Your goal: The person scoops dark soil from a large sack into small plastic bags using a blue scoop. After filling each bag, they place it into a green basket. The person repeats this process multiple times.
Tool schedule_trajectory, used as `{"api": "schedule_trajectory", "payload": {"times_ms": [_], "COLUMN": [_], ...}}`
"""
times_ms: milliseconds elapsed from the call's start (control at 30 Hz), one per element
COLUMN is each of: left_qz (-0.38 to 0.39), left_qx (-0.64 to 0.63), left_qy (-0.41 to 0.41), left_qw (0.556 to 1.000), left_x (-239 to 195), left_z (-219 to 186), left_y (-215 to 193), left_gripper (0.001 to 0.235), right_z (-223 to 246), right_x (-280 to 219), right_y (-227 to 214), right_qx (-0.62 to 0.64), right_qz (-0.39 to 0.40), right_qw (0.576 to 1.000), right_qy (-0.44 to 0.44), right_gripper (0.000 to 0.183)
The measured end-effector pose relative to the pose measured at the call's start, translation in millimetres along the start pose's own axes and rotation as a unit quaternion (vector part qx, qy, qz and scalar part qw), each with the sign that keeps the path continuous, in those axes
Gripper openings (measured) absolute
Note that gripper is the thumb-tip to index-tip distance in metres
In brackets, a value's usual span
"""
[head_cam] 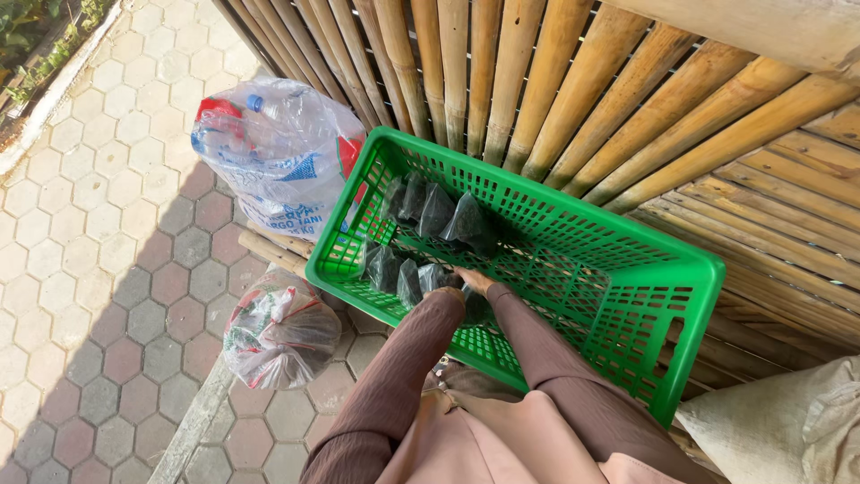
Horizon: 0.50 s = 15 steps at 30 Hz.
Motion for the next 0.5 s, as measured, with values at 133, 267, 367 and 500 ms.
{"api": "schedule_trajectory", "payload": {"times_ms": [133, 267, 367, 500], "left_qz": [0.001, -0.028, -0.121, -0.205], "left_qx": [-0.017, -0.058, -0.115, -0.149], "left_qy": [0.014, 0.003, -0.008, 0.004], "left_qw": [1.000, 0.998, 0.986, 0.967], "left_x": [-0.5, 1.0, -6.6, -24.0], "left_z": [-17.1, -8.2, -2.2, 0.2], "left_y": [10.9, 15.8, 3.1, -9.1], "left_gripper": [0.055, 0.056, 0.057, 0.068], "right_z": [-46.8, -87.9, -100.9, -92.7], "right_x": [20.6, 33.4, 20.5, 2.8], "right_y": [-0.8, -20.8, -34.5, -30.9], "right_qx": [-0.004, 0.070, -0.064, -0.239], "right_qz": [0.024, -0.107, -0.243, -0.363], "right_qw": [0.998, 0.991, 0.962, 0.888], "right_qy": [0.052, -0.047, -0.110, -0.150], "right_gripper": [0.067, 0.058, 0.053, 0.049]}}
Point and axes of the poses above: each hand's wrist, its own x-axis towards the middle knuckle, its own y-axis out of the palm, z = x × y, the point moved 3 cm from there along x, towards the middle knuckle
